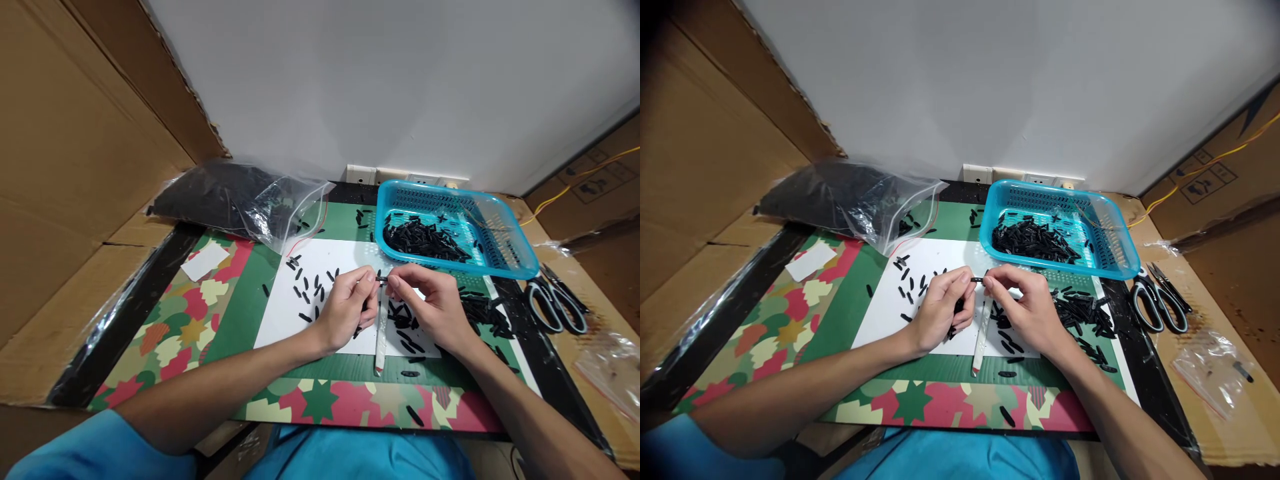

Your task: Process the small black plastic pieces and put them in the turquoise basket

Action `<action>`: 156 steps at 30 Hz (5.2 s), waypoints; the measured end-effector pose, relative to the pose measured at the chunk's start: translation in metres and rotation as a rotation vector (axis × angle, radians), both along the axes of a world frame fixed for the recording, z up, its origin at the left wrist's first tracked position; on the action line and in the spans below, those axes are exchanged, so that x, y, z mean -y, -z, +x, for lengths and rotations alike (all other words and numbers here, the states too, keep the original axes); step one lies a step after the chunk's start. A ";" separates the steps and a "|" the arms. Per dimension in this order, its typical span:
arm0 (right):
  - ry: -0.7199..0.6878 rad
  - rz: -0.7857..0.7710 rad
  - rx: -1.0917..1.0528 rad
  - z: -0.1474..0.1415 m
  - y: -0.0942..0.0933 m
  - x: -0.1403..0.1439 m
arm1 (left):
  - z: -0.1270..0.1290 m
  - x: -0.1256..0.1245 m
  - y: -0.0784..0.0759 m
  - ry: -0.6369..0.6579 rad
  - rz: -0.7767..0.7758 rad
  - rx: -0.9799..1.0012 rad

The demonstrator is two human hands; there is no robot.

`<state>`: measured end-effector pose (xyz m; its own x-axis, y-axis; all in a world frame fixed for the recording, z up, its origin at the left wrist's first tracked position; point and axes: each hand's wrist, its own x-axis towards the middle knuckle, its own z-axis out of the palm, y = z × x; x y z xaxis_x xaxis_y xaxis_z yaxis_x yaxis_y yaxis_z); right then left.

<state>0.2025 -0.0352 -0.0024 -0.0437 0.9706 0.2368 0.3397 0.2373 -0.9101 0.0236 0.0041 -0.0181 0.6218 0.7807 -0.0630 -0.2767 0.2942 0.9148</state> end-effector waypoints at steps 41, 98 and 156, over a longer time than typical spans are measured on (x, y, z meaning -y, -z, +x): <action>0.101 0.317 0.178 -0.008 0.007 0.002 | -0.003 -0.001 0.000 0.058 -0.008 -0.125; 0.075 -0.009 -0.036 -0.001 0.005 -0.002 | -0.001 -0.001 -0.003 0.001 -0.029 -0.061; -0.236 0.195 0.270 -0.009 0.010 0.004 | -0.002 0.001 -0.004 0.060 0.044 -0.186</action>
<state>0.1932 -0.0392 -0.0120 -0.3457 0.8645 0.3648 0.4756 0.4966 -0.7261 0.0212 0.0031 -0.0140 0.6481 0.7471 -0.1474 -0.0850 0.2633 0.9610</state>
